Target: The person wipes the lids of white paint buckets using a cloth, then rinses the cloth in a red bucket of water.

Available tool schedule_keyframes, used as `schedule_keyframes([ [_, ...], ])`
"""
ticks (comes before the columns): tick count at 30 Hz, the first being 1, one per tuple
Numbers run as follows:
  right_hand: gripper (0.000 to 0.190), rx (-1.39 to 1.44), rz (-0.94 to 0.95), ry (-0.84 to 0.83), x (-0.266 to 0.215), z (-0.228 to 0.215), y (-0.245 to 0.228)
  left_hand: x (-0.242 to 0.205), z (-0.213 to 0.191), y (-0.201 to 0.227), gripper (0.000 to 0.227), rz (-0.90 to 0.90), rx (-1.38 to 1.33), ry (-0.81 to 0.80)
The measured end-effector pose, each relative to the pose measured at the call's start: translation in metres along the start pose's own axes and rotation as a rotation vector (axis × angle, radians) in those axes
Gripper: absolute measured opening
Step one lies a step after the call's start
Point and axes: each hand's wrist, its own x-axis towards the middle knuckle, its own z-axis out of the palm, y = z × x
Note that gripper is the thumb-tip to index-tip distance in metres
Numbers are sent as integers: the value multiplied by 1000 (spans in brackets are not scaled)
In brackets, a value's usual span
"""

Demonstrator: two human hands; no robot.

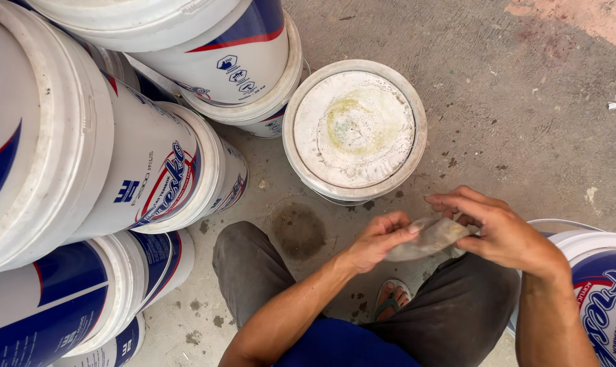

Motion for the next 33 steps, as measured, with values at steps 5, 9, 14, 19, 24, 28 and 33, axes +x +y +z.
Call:
schedule_keyframes([
  [5,52,-84,189,53,0,34,32,-9,-9,-18,28,228,-96,238],
  [9,26,-24,264,5,-3,28,25,-20,-7,4,41,296,276,325],
  [14,24,-49,149,295,41,-1,31,26,-23,44,48,476,587,489],
  [19,58,-536,121,957,122,56,44,67,-61,98,60,569,806,772],
  [24,66,-483,372,557,142,142,43,37,-126,100,50,333,1059,1294],
  [28,74,-443,450,583,169,131,65,35,-178,83,67,161,867,1332],
  [33,77,-445,611,537,258,60,88,60,-177,64,63,144,655,1251],
])
